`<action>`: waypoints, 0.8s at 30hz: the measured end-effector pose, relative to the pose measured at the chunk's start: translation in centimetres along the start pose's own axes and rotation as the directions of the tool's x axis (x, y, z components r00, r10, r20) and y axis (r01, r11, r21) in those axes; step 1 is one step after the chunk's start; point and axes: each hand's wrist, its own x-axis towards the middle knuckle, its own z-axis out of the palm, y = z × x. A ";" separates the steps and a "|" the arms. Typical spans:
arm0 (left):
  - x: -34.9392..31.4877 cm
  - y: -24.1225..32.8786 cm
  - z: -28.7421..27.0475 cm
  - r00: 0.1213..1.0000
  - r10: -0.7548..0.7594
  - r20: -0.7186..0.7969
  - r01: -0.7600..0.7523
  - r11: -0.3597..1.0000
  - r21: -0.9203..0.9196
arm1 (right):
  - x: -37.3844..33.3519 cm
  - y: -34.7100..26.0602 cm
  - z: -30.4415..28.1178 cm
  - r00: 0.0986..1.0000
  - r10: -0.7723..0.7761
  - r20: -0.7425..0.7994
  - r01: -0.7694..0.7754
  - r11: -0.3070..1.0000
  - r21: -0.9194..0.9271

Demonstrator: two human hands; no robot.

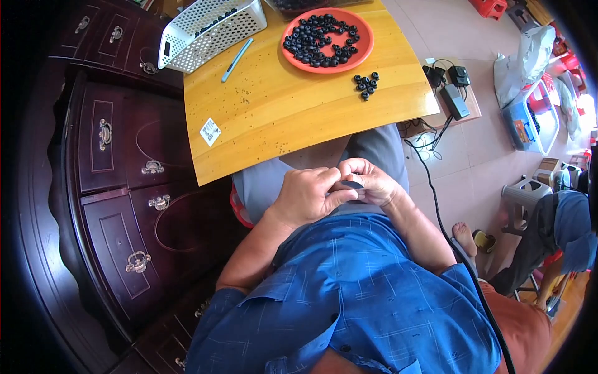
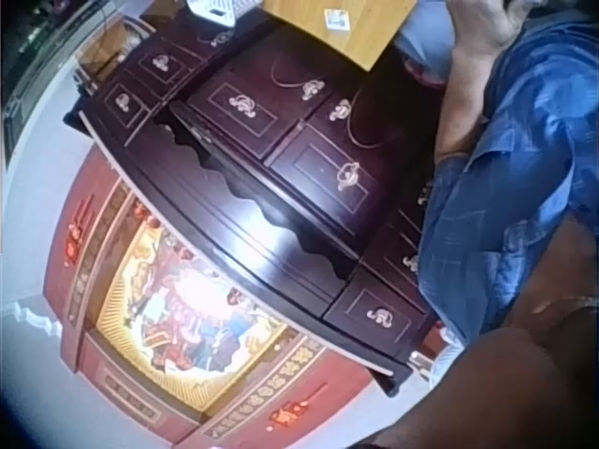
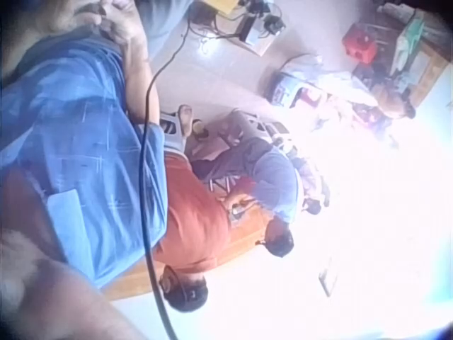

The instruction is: The person assembles small black plastic components by hand at a wooden workbench.

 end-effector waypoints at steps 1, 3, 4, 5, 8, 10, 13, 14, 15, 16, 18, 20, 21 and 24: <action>0.0 -0.1 0.0 0.999 0.005 -0.035 -0.006 1.000 -0.028 | 0.2 0.0 0.3 1.000 -0.019 0.003 0.019 1.000 0.016; 0.4 0.3 -0.7 0.999 -0.034 -0.037 0.032 0.997 -0.070 | 0.3 -0.3 0.6 0.998 -0.026 0.056 0.025 1.000 0.019; 0.5 0.4 -1.1 0.997 -0.075 -0.036 0.070 0.991 -0.111 | 0.4 -0.5 0.9 0.993 -0.032 0.110 0.030 0.999 0.022; 0.6 0.5 -1.2 0.997 -0.073 -0.036 0.068 0.991 -0.112 | 0.4 -0.4 1.6 0.999 -0.051 0.018 0.050 0.998 0.024; 0.8 0.8 -1.4 0.993 -0.099 -0.059 0.089 0.983 -0.159 | 0.4 0.3 -0.6 0.997 -0.046 0.069 0.038 0.994 0.107; 0.8 1.1 -1.4 0.991 -0.125 -0.055 0.112 0.973 -0.200 | 0.2 0.2 -0.4 0.997 -0.044 0.066 0.037 0.994 0.102; 0.4 1.1 -0.3 0.974 -0.072 -0.214 0.018 0.970 -0.242 | 0.5 0.4 -0.1 0.997 -0.047 0.067 0.040 0.993 0.110; 0.2 1.0 -0.1 0.974 -0.069 -0.214 0.015 0.970 -0.243 | 0.5 0.5 -0.2 0.996 -0.057 0.067 0.048 0.991 0.126; 0.1 1.0 0.1 0.975 -0.074 -0.208 0.028 0.976 -0.218 | 0.3 0.5 -0.3 0.997 -0.051 0.050 0.043 0.988 0.146; 0.0 0.9 0.3 0.976 -0.080 -0.202 0.041 0.981 -0.192 | 0.3 0.6 -0.3 0.997 -0.053 0.049 0.046 0.989 0.144; 0.1 0.6 0.3 0.978 -0.063 -0.201 0.033 0.988 -0.150 | 0.4 0.6 0.1 0.999 -0.044 0.017 0.040 0.983 0.182; 0.2 0.1 0.5 0.979 -0.046 -0.197 0.025 0.994 -0.106 | 0.5 0.3 0.8 0.999 -0.040 -0.021 0.043 0.982 0.184; 0.2 -0.2 0.7 0.983 -0.048 -0.179 0.036 0.997 -0.069 | 0.5 0.2 1.0 0.998 -0.035 -0.058 0.045 0.981 0.187; 1.1 0.1 0.8 0.986 -0.075 -0.147 0.068 0.996 -0.057 | 0.5 0.6 0.1 0.992 -0.027 -0.120 0.060 0.958 0.279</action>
